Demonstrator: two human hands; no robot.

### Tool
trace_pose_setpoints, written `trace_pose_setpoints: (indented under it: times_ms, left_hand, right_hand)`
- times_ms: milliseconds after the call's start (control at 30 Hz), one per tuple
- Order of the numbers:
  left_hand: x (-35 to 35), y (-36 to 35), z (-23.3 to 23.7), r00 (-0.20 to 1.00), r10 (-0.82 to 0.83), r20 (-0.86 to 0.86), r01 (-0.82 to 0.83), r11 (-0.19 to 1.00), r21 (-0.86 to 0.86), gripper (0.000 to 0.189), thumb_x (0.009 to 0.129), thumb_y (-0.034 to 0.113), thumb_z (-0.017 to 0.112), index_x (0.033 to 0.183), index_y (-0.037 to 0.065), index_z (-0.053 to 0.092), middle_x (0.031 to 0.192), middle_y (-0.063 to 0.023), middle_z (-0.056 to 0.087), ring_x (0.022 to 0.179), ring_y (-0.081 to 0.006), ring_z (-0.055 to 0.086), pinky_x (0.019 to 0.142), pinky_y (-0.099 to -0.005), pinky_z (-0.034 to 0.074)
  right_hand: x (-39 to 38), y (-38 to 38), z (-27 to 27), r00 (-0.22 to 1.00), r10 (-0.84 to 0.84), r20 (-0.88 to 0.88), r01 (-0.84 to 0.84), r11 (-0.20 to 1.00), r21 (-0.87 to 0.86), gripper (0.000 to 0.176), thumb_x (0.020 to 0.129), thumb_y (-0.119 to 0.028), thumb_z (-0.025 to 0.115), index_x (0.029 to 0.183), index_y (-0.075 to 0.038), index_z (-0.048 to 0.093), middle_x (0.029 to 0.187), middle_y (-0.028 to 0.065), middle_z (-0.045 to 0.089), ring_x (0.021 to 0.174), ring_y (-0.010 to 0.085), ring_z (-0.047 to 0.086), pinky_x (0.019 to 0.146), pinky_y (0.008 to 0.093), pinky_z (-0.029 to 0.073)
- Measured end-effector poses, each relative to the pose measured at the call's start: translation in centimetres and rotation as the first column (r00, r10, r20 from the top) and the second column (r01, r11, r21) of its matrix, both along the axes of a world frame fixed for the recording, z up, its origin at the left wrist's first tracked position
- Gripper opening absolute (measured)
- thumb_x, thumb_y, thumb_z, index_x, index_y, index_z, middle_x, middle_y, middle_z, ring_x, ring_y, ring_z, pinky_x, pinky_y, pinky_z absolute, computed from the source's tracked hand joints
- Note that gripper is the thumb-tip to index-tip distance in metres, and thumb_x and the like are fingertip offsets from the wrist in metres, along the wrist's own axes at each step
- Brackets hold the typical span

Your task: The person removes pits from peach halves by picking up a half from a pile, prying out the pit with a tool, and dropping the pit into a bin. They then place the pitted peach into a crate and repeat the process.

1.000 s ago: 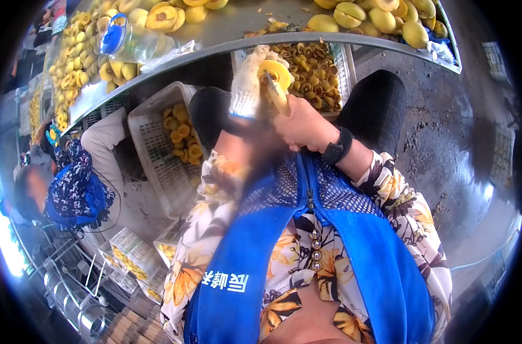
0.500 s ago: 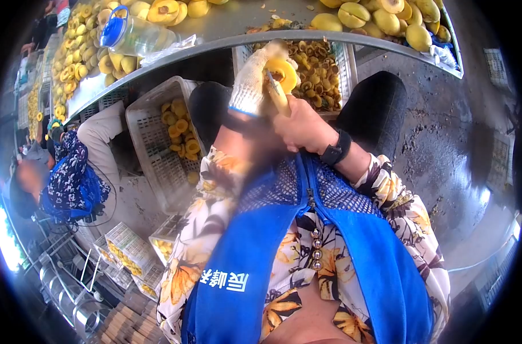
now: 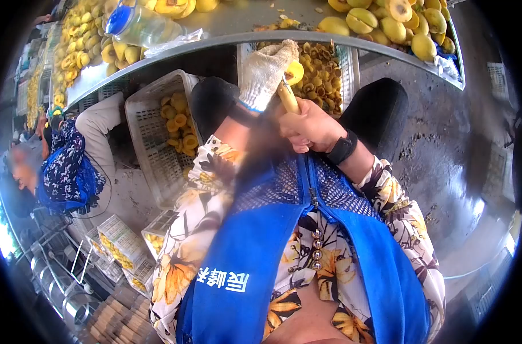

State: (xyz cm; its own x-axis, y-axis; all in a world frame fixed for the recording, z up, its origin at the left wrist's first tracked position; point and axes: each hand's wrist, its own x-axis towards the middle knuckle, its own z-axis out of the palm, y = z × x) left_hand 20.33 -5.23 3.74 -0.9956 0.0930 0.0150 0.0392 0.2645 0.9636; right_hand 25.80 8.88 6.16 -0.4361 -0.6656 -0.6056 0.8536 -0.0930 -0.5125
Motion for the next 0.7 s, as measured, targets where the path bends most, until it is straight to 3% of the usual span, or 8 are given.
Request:
trace_pose_setpoints:
  times_ms: [133,267,367,433,500,600,667,700]
  left_hand:
    - [-0.3,0.7,-0.5,0.909,-0.033,0.415,-0.272,0.708,0.652,0.03,0.088,0.036,0.052,0.09,0.007,0.06,0.078,-0.0101,0.064,0.062,-0.0173,0.061,0.051,-0.0257,0.048]
    - [-0.1,0.3,-0.1,0.821,-0.085,0.565,-0.413,0.595,0.69,0.036,0.089,0.04,0.05,0.099,0.006,0.051,0.084,-0.0118,0.062,0.068,-0.0261,0.06,0.063,-0.0318,0.051]
    - [-1.2,-0.6,-0.4,0.637,-0.12,0.762,-0.702,0.318,0.637,0.04,0.088,0.044,0.048,0.099,0.006,0.052,0.086,-0.0134,0.06,0.075,-0.0272,0.058,0.067,-0.0391,0.052]
    - [-1.3,-1.4,-0.2,0.669,0.093,0.737,-0.728,0.278,0.626,0.047,0.086,0.05,0.048,0.098,0.005,0.052,0.085,-0.0157,0.059,0.076,-0.0284,0.058,0.068,-0.039,0.05]
    - [-0.8,-4.1,-0.5,0.748,0.123,0.652,-0.649,0.339,0.681,0.048,0.085,0.052,0.05,0.097,0.006,0.053,0.082,-0.0155,0.06,0.072,-0.0296,0.059,0.062,-0.0371,0.05]
    - [0.9,-9.6,-0.3,0.842,0.278,0.462,-0.539,0.411,0.735,0.039,0.088,0.048,0.047,0.092,0.009,0.054,0.079,-0.0101,0.063,0.067,-0.0281,0.062,0.045,-0.0328,0.047]
    - [2.7,-13.9,0.8,0.78,0.496,0.382,-0.617,0.505,0.604,0.041,0.087,0.049,0.05,0.094,0.009,0.056,0.073,-0.0091,0.061,0.065,-0.0259,0.062,0.047,-0.0312,0.048]
    - [2.6,-15.8,-0.7,0.573,0.809,0.131,-0.788,0.499,0.361,0.045,0.086,0.047,0.052,0.101,0.005,0.059,0.076,-0.0106,0.063,0.068,-0.0255,0.062,0.058,-0.0276,0.05]
  right_hand:
    - [-0.4,0.1,-1.0,1.0,0.004,-0.001,-0.004,0.992,-0.123,0.012,0.081,-0.003,0.049,0.092,-0.006,0.044,0.058,0.0012,0.042,0.037,0.0076,0.033,0.034,0.0228,0.029]
    - [-0.6,-0.5,-1.5,0.994,-0.102,0.033,0.106,0.974,-0.199,0.014,0.082,0.002,0.047,0.092,-0.008,0.046,0.055,0.0008,0.04,0.035,0.0081,0.033,0.033,0.0231,0.029]
    - [-0.3,-0.4,-1.1,0.986,-0.141,-0.089,0.119,0.969,-0.216,0.015,0.082,0.003,0.047,0.094,-0.006,0.046,0.054,0.0012,0.039,0.035,0.0088,0.032,0.033,0.0238,0.029]
    - [-0.6,0.0,-1.3,0.981,-0.164,-0.1,0.136,0.961,-0.24,0.015,0.082,0.004,0.046,0.094,-0.004,0.045,0.052,0.001,0.038,0.034,0.0089,0.032,0.031,0.0241,0.029]
    - [-1.0,0.7,-1.5,0.97,-0.176,-0.17,0.13,0.959,-0.251,0.014,0.082,0.004,0.046,0.094,-0.003,0.045,0.051,0.0005,0.039,0.033,0.0086,0.032,0.031,0.0233,0.029]
    - [-1.5,2.1,-1.7,0.971,-0.123,-0.207,0.093,0.984,-0.152,0.015,0.083,0.002,0.049,0.097,-0.003,0.046,0.052,-0.0002,0.039,0.033,0.007,0.033,0.031,0.0214,0.03]
    - [-1.7,2.5,-2.4,0.979,-0.119,-0.166,0.092,0.982,-0.165,0.019,0.084,-0.001,0.052,0.101,-0.003,0.046,0.053,-0.0015,0.039,0.034,0.0065,0.034,0.031,0.0214,0.031]
    - [-2.2,2.1,-3.8,0.964,-0.005,-0.266,0.016,0.999,0.039,0.025,0.082,-0.007,0.056,0.105,-0.003,0.045,0.055,-0.0011,0.043,0.036,0.0079,0.039,0.032,0.0216,0.033]
